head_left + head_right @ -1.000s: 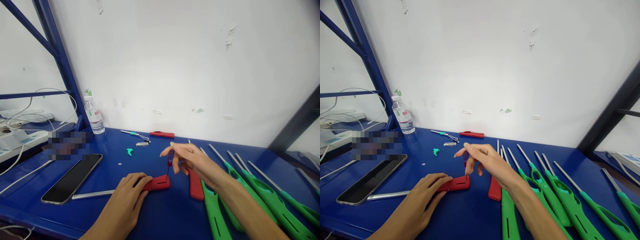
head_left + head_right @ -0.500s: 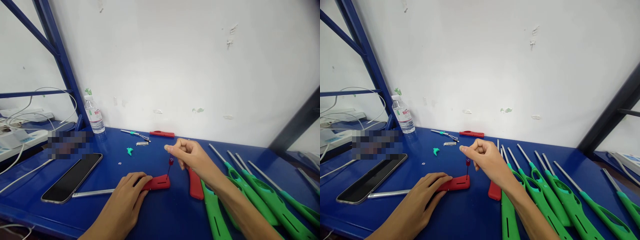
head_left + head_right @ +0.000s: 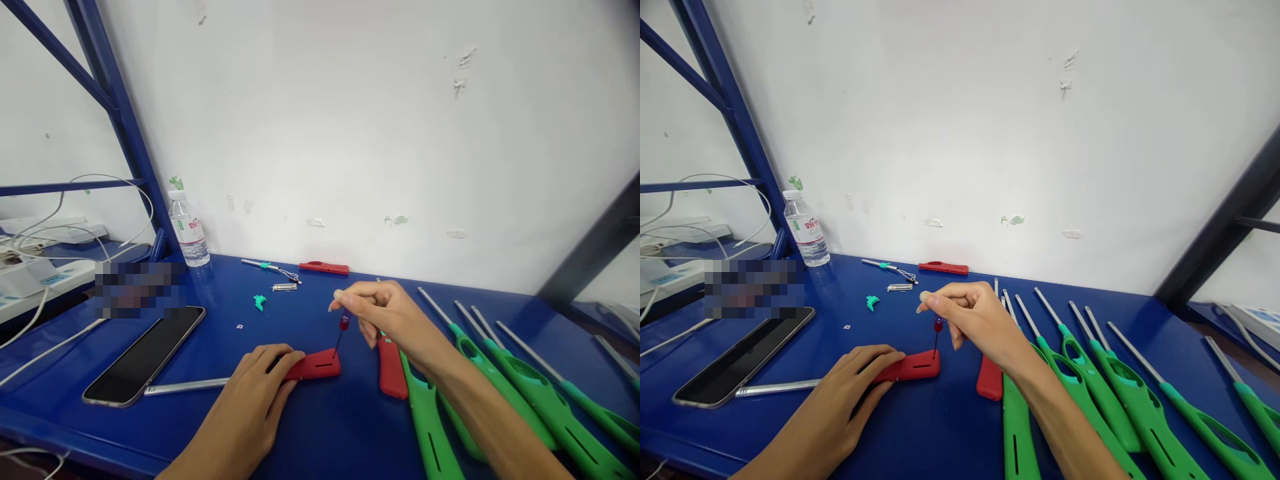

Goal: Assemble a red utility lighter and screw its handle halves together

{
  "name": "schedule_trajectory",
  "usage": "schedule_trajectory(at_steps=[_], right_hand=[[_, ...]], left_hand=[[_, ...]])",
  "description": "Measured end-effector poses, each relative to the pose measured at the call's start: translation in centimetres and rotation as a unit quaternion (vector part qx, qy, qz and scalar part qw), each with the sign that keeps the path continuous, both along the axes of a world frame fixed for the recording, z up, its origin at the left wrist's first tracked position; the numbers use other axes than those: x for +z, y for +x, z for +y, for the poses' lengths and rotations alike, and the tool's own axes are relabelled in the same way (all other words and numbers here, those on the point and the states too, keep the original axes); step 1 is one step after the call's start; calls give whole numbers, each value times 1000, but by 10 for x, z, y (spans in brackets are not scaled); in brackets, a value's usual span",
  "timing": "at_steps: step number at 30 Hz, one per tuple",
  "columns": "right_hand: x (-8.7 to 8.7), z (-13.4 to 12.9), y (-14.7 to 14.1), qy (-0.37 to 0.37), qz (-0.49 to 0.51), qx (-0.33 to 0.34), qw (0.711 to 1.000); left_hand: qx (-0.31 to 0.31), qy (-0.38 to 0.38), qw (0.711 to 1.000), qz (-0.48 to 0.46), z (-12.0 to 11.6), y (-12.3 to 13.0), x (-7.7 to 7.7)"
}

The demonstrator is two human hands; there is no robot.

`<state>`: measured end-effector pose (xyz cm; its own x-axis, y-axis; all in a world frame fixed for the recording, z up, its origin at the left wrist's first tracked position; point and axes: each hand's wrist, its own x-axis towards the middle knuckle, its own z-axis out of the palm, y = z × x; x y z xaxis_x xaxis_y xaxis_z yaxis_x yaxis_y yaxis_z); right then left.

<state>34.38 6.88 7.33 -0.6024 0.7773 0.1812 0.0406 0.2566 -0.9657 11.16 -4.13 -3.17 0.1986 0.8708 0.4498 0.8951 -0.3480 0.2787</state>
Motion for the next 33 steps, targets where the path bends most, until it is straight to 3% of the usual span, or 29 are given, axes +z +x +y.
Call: schedule_trajectory(at_steps=[13,20,33], right_hand=[[4,0,4,5,-18,43,999],[10,-8,-3,1,-28,7,1000],[3,-7,-6,24,-27,-83,996]], left_hand=[[0,4,1000,0,-1,1,2],[2,-1,1000,2,0,1,2],[-1,-9,1000,-3,0,0,1]])
